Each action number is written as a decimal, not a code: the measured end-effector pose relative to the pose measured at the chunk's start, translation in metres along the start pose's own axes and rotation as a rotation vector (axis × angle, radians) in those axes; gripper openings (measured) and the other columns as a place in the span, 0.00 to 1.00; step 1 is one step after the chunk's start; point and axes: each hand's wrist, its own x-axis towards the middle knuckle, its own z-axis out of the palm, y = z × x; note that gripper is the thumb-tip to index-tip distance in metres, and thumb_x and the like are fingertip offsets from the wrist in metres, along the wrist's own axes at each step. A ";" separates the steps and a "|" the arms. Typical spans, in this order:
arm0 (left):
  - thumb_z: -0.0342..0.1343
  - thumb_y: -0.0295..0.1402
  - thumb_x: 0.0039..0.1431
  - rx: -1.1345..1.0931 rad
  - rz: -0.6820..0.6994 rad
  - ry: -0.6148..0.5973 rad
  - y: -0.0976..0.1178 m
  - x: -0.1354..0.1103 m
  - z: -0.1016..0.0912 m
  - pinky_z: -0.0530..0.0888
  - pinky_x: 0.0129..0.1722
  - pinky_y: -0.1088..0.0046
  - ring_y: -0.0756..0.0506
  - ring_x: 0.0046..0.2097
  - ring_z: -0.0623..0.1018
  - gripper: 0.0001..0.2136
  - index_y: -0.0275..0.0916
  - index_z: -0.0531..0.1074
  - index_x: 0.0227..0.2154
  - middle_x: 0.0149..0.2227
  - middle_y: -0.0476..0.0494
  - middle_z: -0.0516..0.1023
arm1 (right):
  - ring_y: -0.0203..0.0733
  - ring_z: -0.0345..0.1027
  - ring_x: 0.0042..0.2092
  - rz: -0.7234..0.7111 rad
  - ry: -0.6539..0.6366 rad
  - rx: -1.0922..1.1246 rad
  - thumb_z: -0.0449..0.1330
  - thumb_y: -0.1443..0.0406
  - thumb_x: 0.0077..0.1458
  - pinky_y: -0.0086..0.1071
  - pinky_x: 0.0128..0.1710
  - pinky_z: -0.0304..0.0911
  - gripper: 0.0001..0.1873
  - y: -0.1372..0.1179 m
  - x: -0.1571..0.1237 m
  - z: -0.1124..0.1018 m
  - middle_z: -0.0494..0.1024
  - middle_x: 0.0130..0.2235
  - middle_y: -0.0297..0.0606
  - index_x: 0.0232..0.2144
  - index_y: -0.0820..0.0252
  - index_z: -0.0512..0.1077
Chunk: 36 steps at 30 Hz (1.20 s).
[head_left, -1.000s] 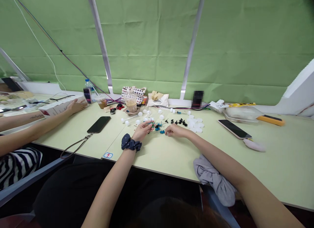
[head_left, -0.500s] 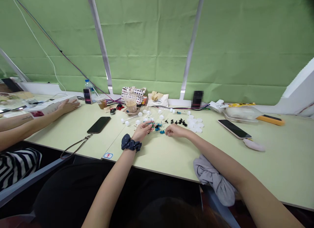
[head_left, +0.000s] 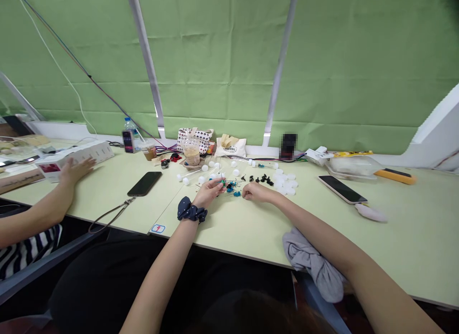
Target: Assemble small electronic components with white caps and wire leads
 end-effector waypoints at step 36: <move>0.67 0.38 0.41 0.152 0.019 -0.044 0.005 -0.006 0.010 0.69 0.47 0.65 0.45 0.39 0.77 0.22 0.35 0.76 0.42 0.41 0.38 0.78 | 0.38 0.65 0.37 -0.134 0.463 0.086 0.51 0.73 0.54 0.31 0.39 0.60 0.07 -0.047 0.038 0.006 0.72 0.34 0.39 0.32 0.61 0.67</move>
